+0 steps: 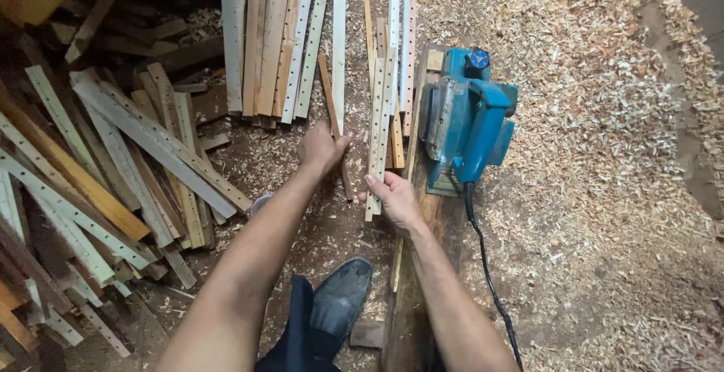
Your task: Planing thin wooden boards using an electric hand planer in a workshop
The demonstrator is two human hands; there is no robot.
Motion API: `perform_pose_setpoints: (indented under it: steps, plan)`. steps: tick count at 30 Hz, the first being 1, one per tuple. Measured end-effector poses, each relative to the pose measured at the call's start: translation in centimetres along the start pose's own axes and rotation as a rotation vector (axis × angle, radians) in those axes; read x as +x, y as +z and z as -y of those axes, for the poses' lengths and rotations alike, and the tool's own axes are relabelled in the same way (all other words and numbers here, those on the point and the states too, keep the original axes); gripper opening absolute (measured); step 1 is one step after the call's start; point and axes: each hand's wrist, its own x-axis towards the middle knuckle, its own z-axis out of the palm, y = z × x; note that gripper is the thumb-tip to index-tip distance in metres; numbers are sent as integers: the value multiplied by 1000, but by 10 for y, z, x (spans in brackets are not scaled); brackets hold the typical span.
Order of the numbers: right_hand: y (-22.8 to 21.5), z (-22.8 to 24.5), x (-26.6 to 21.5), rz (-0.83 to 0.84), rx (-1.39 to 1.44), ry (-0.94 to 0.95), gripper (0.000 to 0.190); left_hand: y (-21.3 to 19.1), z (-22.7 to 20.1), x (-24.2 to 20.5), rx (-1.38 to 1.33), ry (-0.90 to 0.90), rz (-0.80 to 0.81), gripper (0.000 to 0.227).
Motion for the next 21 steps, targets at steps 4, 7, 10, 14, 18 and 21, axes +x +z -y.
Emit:
perform_pose_setpoints:
  steps: [4, 7, 10, 14, 18, 21]
  plan:
    - [2, 17, -9, 8, -85, 18, 25, -3, 7, 4, -146, -88, 32, 38]
    - [16, 40, -22, 47, -169, -8, 26, -56, -23, -41, -841, -13, 245, 29]
    - [9, 47, -25, 92, -254, -68, 22, -68, -40, -52, -927, 18, 451, 38]
    - [-2, 54, -25, 135, -339, -101, 19, -54, -57, -48, -1076, 113, 488, 39]
    - [11, 85, -52, 122, -330, -113, 16, -35, -75, -50, -1115, 195, 417, 36]
    - [-4, 84, -51, 116, -327, -118, 18, -44, -102, -67, -1118, 206, 374, 33]
